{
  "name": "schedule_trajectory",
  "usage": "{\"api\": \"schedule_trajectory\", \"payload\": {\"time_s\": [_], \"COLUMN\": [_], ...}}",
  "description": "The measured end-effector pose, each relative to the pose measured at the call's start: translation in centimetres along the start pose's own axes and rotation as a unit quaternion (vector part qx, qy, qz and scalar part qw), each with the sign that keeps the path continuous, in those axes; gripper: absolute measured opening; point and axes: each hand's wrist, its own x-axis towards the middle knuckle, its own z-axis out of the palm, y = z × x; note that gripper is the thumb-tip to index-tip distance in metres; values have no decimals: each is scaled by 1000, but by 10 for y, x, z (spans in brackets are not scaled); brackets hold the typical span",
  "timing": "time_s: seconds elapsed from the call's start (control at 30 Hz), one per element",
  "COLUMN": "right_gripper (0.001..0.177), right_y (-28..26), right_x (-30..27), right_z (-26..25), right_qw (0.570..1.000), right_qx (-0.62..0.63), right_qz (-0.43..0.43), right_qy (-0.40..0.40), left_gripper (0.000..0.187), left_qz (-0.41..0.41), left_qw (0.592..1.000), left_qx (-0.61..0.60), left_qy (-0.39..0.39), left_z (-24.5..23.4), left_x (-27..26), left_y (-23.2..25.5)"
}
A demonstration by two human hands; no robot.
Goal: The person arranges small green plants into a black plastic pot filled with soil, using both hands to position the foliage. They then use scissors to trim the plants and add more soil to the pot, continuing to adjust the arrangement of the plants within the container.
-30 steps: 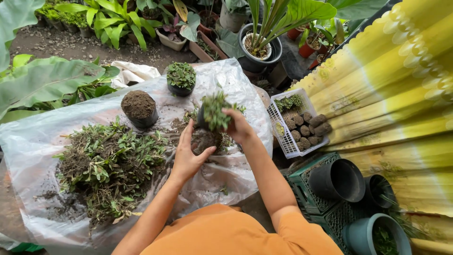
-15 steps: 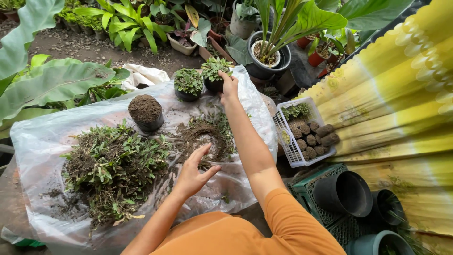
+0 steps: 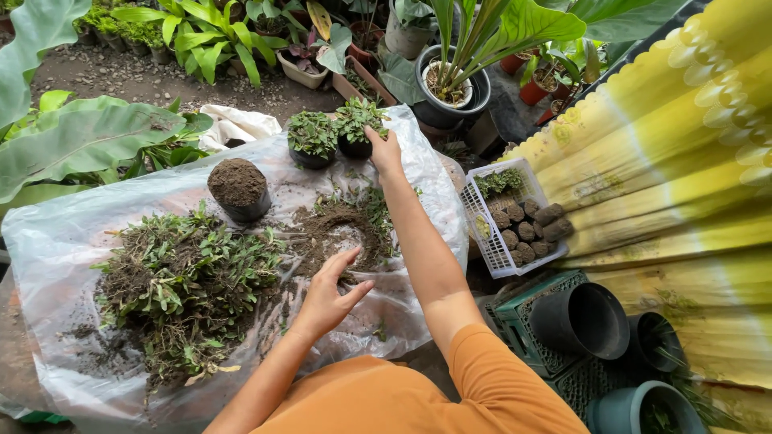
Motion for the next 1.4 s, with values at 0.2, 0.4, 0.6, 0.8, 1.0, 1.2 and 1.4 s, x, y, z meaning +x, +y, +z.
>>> {"api": "schedule_trajectory", "payload": {"time_s": [0.2,0.4,0.6,0.8,1.0,1.2,1.4], "right_gripper": [64,67,107,122,106,107,111], "right_y": [-26,-47,-54,-38,-27,-11,-16], "right_x": [-34,-172,-213,-199,-199,-194,-198], "right_z": [-10,30,80,127,128,128,128], "right_qw": [993,973,881,853,883,893,889], "right_qx": [40,-30,-120,-209,-154,-169,-157], "right_qz": [-102,-184,-331,-370,-333,-289,-310], "right_qy": [41,-133,-318,-303,-292,-300,-300], "left_gripper": [42,37,43,48,44,35,46], "left_qz": [-190,-9,78,49,55,17,-27], "left_qw": [973,982,955,966,978,984,878], "left_qx": [126,163,275,248,192,65,420], "left_qy": [-42,94,83,50,61,167,226], "left_z": [-16,-34,-60,-71,-74,-80,-166], "left_x": [3,-9,-26,-43,-53,-46,26], "left_y": [38,26,37,48,45,47,-11]}}
